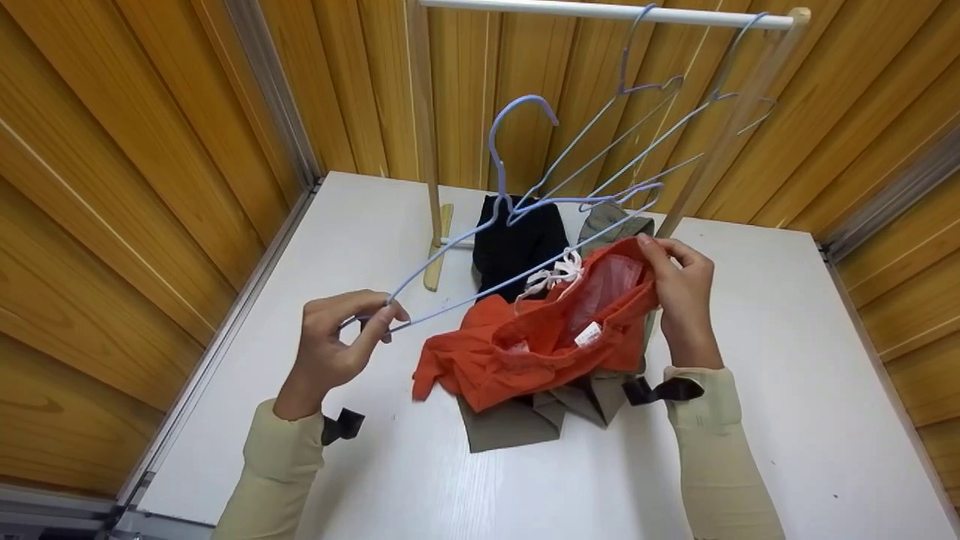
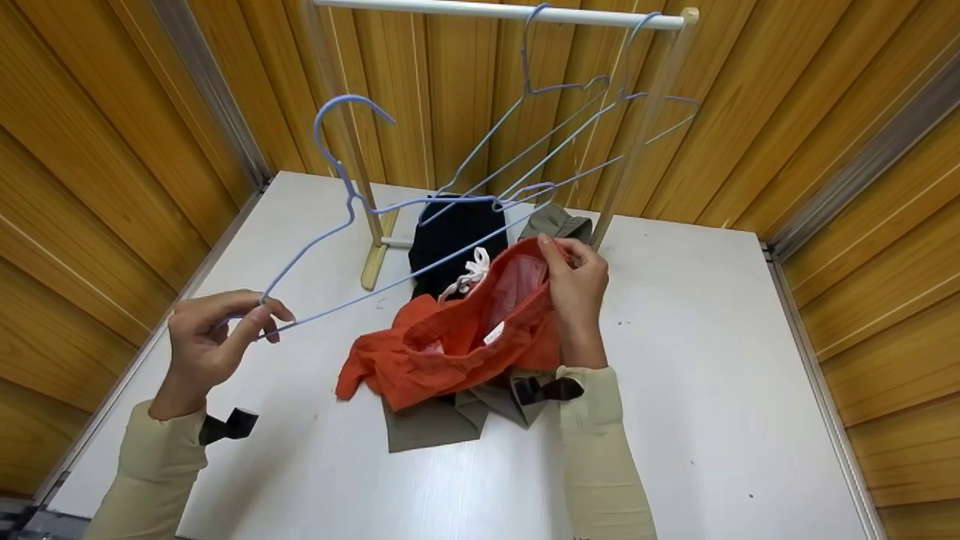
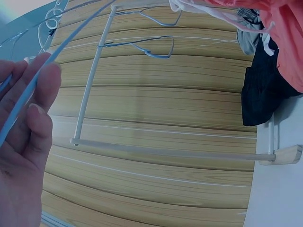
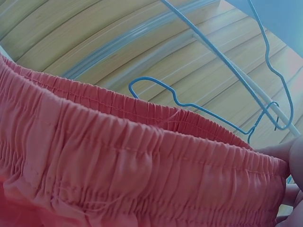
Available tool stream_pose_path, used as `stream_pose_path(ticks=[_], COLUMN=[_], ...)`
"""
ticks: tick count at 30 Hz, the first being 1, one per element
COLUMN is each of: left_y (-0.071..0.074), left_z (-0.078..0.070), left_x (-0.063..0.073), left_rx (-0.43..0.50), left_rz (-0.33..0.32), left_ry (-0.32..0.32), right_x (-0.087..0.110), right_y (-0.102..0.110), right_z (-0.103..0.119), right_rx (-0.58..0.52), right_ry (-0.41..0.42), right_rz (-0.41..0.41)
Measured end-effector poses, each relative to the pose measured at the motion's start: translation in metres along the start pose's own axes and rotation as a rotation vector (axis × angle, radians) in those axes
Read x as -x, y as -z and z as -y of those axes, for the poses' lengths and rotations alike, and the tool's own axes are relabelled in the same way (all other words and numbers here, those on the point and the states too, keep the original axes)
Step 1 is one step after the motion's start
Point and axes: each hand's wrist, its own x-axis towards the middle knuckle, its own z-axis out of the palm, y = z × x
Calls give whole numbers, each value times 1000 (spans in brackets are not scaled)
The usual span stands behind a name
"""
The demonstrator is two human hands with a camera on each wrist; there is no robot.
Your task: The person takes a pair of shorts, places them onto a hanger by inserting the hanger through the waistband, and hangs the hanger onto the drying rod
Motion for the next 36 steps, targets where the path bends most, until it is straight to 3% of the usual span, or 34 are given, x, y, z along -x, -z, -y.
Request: stream_pose_path(ticks=[12, 20, 27, 36], left_y=[5, 8, 7, 3], left_z=[-5, -8, -6, -3], left_x=[9, 14, 17, 18], left_rx=[23, 27, 34, 20], left_rz=[80, 114, 153, 155], left_ry=[35, 67, 110, 130], right_x=[-6, -8, -8, -4], right_y=[4, 7, 8, 13], right_z=[-2, -3, 2, 5], right_rx=[-8, -50, 5, 182], right_ry=[13, 28, 8, 83], right_rz=[-79, -71, 44, 203])
